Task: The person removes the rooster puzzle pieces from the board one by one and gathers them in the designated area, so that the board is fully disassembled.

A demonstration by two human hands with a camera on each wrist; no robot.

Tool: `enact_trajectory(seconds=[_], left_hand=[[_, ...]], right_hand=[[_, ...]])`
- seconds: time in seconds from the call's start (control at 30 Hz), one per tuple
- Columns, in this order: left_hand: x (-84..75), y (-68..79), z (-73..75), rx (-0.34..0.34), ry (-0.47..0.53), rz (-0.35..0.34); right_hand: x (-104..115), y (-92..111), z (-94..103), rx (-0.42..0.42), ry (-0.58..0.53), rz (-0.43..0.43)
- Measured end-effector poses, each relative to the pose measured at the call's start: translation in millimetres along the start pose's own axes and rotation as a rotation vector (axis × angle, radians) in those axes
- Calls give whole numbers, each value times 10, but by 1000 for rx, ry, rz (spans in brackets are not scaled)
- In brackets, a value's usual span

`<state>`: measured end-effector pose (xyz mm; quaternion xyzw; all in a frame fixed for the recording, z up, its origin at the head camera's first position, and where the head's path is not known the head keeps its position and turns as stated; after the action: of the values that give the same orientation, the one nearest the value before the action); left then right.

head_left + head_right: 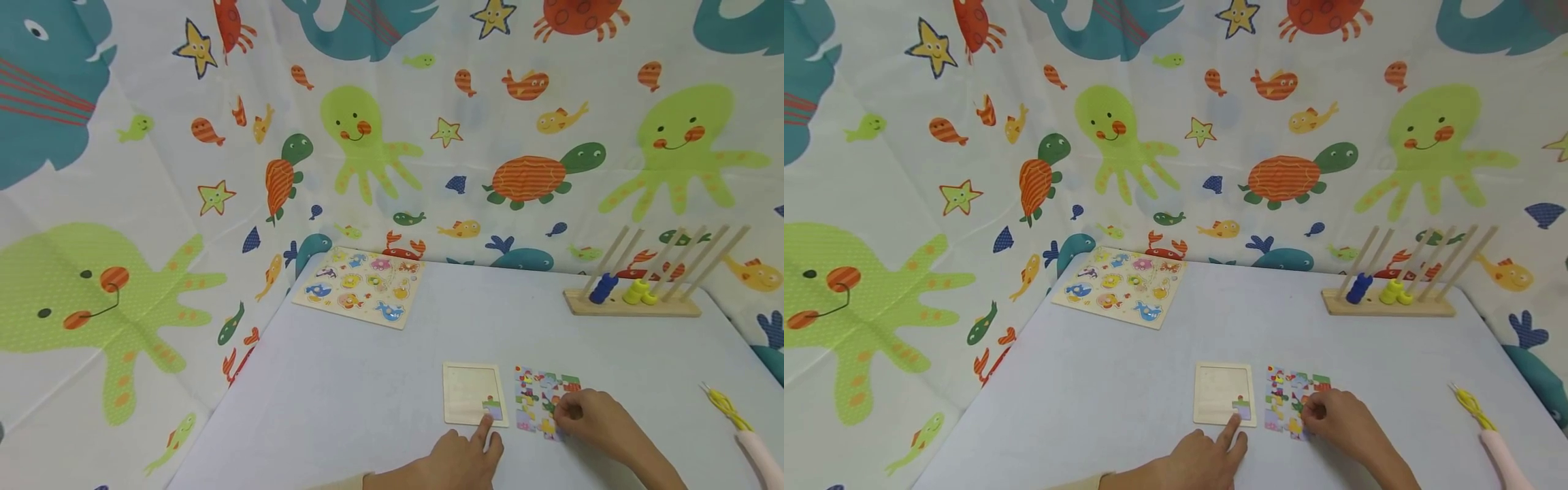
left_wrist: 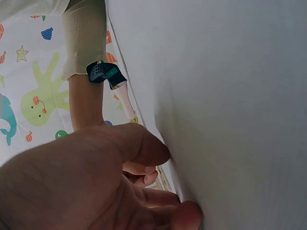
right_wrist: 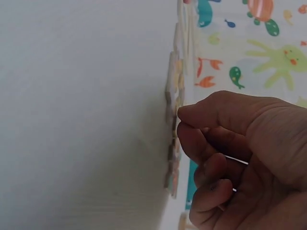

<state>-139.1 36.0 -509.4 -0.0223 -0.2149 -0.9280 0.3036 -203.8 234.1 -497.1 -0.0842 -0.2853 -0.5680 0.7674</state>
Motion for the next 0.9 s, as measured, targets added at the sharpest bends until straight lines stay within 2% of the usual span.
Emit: enact_trajectory(seconds=[0.27, 0.6, 0.9], left_hand=[[13, -21, -37, 12, 40, 22], [1, -16, -48, 21, 57, 20], [27, -5, -16, 21, 36, 48]], right_hand=[[253, -134, 28, -32, -29, 9], [646, -395, -215, -15, -66, 169], [740, -427, -280, -30, -16, 186]])
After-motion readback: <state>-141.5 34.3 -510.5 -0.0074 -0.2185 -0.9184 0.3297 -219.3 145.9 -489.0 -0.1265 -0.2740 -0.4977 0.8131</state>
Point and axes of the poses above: each hand's wrist, its own y-axis away from the middle knuckle, its own z-axis out of the back of the hand, x = y × z, the point moved 7 cm from there along -y, towards the middle knuckle, and after that the axes turned 7 degrees about x, right-handed, at the moved point
